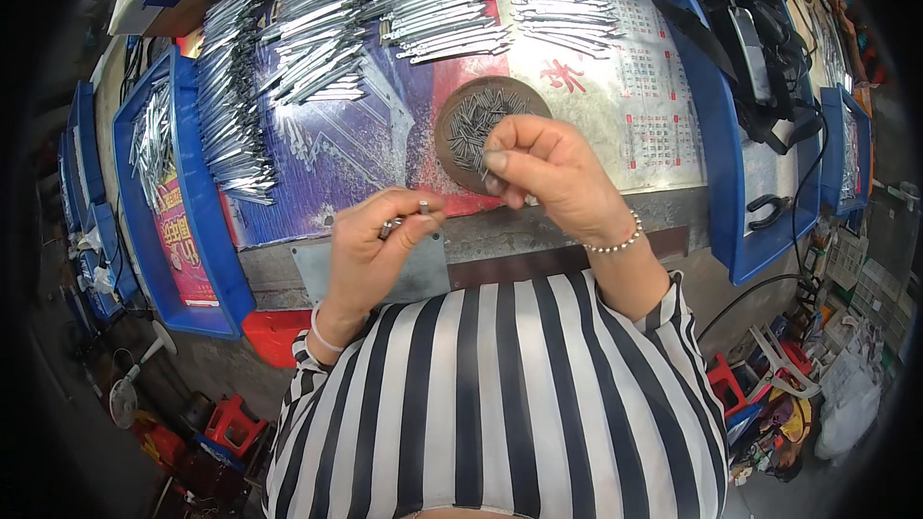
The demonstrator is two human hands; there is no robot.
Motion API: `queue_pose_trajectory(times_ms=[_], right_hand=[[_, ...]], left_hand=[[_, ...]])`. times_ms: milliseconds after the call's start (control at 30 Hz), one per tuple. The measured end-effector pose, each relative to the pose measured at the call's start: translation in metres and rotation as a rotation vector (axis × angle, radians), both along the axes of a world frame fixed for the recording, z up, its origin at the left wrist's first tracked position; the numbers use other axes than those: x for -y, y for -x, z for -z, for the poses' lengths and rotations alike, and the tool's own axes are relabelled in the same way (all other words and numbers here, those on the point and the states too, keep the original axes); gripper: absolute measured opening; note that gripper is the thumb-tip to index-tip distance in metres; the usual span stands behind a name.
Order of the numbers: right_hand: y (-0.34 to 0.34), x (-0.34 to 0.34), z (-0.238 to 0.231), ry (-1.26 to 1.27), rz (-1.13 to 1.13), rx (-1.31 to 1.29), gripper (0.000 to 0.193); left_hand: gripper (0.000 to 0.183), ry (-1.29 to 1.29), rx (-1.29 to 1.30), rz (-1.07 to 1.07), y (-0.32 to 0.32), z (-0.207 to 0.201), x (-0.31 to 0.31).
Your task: The person assembles metal components by hand, picking small pins from a dish and attaching them to metal strips on the table.
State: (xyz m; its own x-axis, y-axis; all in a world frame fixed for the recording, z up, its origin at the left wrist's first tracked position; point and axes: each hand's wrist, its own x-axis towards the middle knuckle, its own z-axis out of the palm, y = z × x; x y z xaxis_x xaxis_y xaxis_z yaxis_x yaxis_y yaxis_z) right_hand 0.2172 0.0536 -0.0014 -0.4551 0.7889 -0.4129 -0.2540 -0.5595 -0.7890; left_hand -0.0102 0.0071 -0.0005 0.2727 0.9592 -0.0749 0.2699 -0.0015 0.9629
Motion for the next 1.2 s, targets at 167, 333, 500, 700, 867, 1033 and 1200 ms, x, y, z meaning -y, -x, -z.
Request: queue_pose_trajectory(times_ms=[167, 333, 500, 700, 867, 1033, 1200], right_hand=[[0.011, 0.011, -0.010, -0.006, -0.011, 0.004, 0.009], [0.011, 0.015, -0.011, -0.078, -0.048, 0.051, 0.010], [0.011, 0.017, -0.012, -0.100, -0.069, 0.045, 0.011], [0.010, 0.016, -0.015, -0.154, -0.075, 0.087, 0.011], [0.011, 0.018, -0.016, -0.164, -0.094, 0.125, 0.011], [0.012, 0.020, -0.014, -0.138, -0.094, 0.121, 0.010], [0.013, 0.019, -0.019, -0.132, -0.065, 0.125, 0.011]], left_hand=[[0.012, -0.028, 0.078, 0.062, -0.015, -0.001, 0.002], [0.013, -0.056, 0.076, 0.079, -0.017, -0.008, 0.001], [0.014, -0.061, 0.067, 0.088, -0.016, -0.007, 0.003], [0.015, -0.065, 0.072, 0.081, -0.017, -0.007, 0.003], [0.015, -0.066, 0.073, 0.097, -0.016, -0.007, 0.003], [0.015, -0.068, 0.079, 0.097, -0.016, -0.005, 0.003], [0.015, -0.056, 0.085, 0.096, -0.016, -0.005, 0.003]])
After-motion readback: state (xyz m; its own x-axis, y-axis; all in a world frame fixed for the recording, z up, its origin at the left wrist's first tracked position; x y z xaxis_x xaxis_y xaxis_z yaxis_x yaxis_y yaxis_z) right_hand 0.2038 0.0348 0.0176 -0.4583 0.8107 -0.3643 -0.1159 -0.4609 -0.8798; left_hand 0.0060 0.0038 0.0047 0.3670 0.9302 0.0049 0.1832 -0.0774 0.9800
